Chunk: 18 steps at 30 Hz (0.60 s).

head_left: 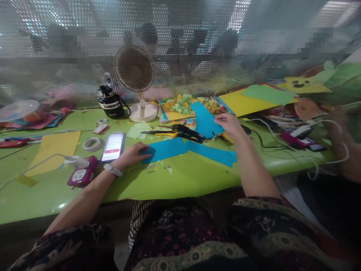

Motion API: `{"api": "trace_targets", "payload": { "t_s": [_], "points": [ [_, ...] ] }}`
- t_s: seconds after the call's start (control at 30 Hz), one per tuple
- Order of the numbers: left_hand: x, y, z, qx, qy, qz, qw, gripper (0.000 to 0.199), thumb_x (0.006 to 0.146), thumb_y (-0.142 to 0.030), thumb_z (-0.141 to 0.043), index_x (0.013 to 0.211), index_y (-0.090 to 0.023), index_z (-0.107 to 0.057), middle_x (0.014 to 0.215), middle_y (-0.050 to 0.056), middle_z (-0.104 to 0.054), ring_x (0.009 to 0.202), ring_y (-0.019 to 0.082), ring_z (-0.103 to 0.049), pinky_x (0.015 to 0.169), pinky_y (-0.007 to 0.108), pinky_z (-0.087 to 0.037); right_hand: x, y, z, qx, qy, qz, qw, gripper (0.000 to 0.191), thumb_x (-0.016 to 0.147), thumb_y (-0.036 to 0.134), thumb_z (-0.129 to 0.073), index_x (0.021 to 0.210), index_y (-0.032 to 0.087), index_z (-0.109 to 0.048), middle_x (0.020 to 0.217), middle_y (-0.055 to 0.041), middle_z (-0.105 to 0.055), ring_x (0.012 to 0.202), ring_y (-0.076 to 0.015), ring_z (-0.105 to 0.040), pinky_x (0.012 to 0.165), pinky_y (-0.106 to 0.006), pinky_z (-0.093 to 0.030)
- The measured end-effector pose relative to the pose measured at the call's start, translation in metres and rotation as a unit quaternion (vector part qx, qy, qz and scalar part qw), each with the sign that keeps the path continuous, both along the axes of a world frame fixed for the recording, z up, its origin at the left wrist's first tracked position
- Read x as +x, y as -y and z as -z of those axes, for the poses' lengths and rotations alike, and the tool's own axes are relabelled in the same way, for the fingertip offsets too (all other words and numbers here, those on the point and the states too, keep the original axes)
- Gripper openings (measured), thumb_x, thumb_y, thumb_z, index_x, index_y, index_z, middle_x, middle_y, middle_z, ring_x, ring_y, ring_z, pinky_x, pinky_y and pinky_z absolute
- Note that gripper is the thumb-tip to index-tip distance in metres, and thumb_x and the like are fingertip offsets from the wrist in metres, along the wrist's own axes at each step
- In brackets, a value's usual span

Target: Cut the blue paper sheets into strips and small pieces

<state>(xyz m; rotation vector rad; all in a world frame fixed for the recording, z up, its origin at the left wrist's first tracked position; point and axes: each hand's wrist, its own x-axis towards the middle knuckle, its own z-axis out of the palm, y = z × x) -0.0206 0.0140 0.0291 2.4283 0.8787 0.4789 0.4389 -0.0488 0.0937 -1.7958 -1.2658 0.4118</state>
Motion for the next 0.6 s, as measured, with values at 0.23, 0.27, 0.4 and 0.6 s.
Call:
{"api": "trace_targets", "payload": {
  "t_s": [0.23, 0.27, 0.4, 0.6],
  "points": [
    [-0.001, -0.001, 0.001, -0.004, 0.0, -0.003, 1.0, 0.044, 0.087, -0.054, -0.065, 0.117, -0.023, -0.072, 0.103, 0.008, -0.07, 0.094, 0.024, -0.069, 0.086, 0.041, -0.057, 0.025, 0.065, 0.011, -0.079, -0.026, -0.13, 0.988, 0.018, 0.084, 0.036, -0.076, 0.084, 0.02, -0.069, 0.092, -0.0099, -0.075, 0.087, -0.0205, -0.069, 0.085, -0.039, -0.055],
    [-0.001, -0.001, 0.001, -0.005, 0.0, -0.003, 1.0, 0.044, 0.087, -0.054, -0.065, 0.118, -0.023, -0.072, 0.103, 0.008, -0.07, 0.094, 0.025, -0.07, 0.086, 0.041, -0.057, 0.027, 0.071, 0.015, -0.099, -0.021, -0.16, 0.982, 0.024, 0.082, 0.043, -0.078, 0.084, 0.02, -0.069, 0.091, -0.0094, -0.075, 0.087, -0.0219, -0.07, 0.084, -0.04, -0.056],
    [-0.002, -0.001, 0.0, -0.011, 0.001, -0.006, 1.0, 0.045, 0.088, -0.054, -0.064, 0.118, -0.022, -0.072, 0.106, 0.009, -0.071, 0.096, 0.025, -0.07, 0.089, 0.041, -0.057, 0.028, 0.082, 0.025, -0.167, 0.051, -0.236, 0.956, 0.039, 0.079, 0.059, -0.074, 0.086, 0.021, -0.073, 0.089, -0.0091, -0.076, 0.087, -0.0264, -0.071, 0.079, -0.042, -0.056],
    [-0.001, 0.002, -0.001, 0.011, -0.004, -0.02, 1.0, 0.051, 0.088, -0.062, -0.063, 0.118, -0.022, -0.072, 0.108, 0.01, -0.072, 0.098, 0.027, -0.07, 0.09, 0.043, -0.057, 0.01, 0.084, 0.018, -0.185, 0.236, -0.159, 0.941, 0.033, 0.087, 0.052, -0.067, 0.093, 0.021, -0.076, 0.096, -0.0108, -0.076, 0.088, -0.0288, -0.072, 0.077, -0.042, -0.057]
  ]
}}
